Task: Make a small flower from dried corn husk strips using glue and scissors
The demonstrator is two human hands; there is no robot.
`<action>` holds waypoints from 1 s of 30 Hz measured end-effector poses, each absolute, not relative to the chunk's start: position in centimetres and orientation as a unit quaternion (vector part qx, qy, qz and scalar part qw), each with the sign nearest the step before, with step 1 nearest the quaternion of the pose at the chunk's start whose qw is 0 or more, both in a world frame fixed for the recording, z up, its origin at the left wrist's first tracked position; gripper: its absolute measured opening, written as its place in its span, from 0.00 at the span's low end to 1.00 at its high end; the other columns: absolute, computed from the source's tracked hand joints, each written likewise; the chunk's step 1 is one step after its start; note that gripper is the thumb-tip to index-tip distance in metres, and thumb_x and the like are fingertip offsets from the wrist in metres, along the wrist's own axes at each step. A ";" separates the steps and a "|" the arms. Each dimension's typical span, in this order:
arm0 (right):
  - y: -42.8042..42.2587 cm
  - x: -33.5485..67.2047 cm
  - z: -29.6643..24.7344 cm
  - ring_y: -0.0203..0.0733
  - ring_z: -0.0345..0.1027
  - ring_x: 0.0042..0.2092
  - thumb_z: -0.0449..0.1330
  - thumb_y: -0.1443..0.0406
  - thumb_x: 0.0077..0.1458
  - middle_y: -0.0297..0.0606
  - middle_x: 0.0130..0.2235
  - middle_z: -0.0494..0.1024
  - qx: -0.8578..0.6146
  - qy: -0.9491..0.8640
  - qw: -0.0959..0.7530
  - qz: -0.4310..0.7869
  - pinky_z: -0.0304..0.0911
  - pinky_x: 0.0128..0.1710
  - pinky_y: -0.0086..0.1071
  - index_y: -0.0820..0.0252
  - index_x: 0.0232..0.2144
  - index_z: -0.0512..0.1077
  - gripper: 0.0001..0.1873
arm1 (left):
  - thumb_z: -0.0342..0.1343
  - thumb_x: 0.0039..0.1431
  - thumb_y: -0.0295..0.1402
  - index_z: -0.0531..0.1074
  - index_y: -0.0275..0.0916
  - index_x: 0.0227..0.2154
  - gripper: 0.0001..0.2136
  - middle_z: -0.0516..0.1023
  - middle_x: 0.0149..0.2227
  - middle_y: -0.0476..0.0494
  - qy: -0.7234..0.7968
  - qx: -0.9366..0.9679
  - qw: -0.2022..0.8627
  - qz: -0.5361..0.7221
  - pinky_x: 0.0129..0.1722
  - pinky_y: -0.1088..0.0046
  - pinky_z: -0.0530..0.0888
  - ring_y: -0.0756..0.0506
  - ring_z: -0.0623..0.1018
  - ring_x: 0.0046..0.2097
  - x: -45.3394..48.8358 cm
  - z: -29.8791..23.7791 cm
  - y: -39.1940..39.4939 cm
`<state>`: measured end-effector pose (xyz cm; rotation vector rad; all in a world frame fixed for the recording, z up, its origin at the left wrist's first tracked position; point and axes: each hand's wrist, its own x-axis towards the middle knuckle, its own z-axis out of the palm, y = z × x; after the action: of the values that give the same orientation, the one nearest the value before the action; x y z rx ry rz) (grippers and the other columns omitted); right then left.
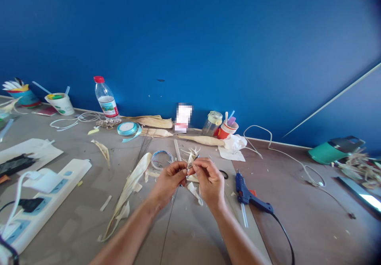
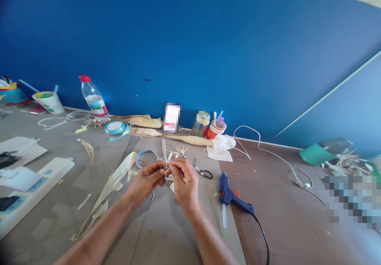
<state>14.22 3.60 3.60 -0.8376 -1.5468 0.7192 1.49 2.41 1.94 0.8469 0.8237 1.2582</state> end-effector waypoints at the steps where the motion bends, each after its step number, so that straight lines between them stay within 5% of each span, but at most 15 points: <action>1: 3.6 14.2 3.6 0.35 0.70 0.30 0.53 0.69 0.56 0.33 0.28 0.72 -0.359 -0.660 0.582 0.313 0.67 0.34 0.33 0.58 0.32 0.70 0.05 | 0.61 0.47 0.36 0.74 0.36 0.30 0.09 0.71 0.28 0.48 0.368 0.378 0.641 0.557 0.26 0.77 0.63 0.54 0.65 0.24 1.5 1.8 2.4; 12: 3.6 14.1 3.4 0.34 0.69 0.28 0.54 0.68 0.55 0.32 0.27 0.72 -0.374 -0.634 0.589 0.334 0.66 0.32 0.32 0.59 0.31 0.69 0.04 | 0.60 0.46 0.34 0.74 0.36 0.28 0.08 0.68 0.20 0.51 0.463 0.416 0.532 0.574 0.22 0.77 0.60 0.53 0.64 0.22 2.0 1.8 2.6; 30: 3.4 13.4 2.9 0.33 0.67 0.27 0.54 0.68 0.54 0.31 0.27 0.69 -0.394 -0.618 0.591 0.337 0.65 0.31 0.31 0.59 0.31 0.68 0.03 | 0.56 0.49 0.31 0.74 0.38 0.26 0.04 0.70 0.21 0.49 0.525 0.459 0.447 0.560 0.25 0.76 0.61 0.51 0.67 0.25 1.9 1.8 2.2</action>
<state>13.41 3.40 2.90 -0.9156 -1.4370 0.7845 1.91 2.21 1.84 1.1363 1.2998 1.3872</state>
